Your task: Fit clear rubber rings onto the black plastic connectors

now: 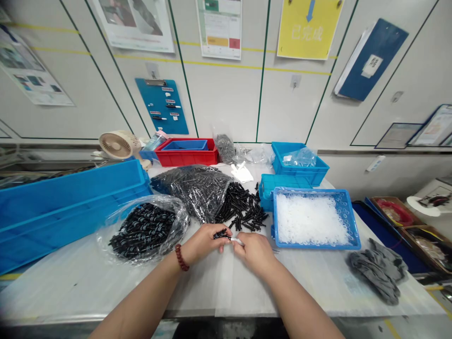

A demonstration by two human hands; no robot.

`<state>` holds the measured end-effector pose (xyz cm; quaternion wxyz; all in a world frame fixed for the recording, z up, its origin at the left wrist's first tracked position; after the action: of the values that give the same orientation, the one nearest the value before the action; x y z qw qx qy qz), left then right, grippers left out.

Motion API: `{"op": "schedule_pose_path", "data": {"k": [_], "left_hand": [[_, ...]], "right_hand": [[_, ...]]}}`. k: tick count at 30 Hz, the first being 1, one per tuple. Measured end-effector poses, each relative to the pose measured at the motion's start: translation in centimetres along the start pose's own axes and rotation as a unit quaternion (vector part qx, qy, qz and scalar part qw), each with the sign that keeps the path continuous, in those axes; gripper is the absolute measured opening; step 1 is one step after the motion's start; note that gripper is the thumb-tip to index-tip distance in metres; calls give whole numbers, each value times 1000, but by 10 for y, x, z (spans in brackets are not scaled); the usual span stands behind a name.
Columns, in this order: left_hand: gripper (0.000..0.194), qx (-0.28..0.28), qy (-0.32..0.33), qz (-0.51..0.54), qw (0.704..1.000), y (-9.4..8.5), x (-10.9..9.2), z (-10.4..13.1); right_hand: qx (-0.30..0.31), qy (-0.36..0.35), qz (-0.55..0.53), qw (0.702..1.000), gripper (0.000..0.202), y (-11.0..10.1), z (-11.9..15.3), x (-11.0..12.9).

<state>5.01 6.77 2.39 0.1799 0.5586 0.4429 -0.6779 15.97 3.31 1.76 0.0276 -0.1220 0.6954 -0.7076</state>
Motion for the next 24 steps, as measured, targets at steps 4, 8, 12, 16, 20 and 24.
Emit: {"op": "schedule_pose_path", "data": {"k": [4,8,12,16,20,24], "left_hand": [[11,9,9,4,1000,1,-1,0],[14,7,30,-14,999,-2,-3,-1],[15,-7,41,-35,999,-5,-7,-1],[15,-8,38,-42,998,-5,-8,0],[15,-10,27,-42,999,-6,-6,0],[15,-10,27,-44,999,-7,-5,0]], "right_hand": [[-1,20,-3,1000,31,1,0,-4],[-18,-20,-43,999,23,-1,0,-1],[-33,-58,-73,995,18,-1,0,3],[-27,-64,-82,994,19,1,0,3],[-32,-75,-94,992,19,-1,0,4],[-23,-63,-71,995,21,-2,0,3]]}}
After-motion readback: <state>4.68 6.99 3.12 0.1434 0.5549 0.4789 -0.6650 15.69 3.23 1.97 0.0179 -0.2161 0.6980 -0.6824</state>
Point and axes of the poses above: each hand's wrist, its own z-axis away from the middle knuckle, its own y-axis out of the palm, x = y × z, the point moved 8 cm from there along -z, towards the middle knuckle, and after that the axes turned 13 degrees about z, right-handed, at the moved point
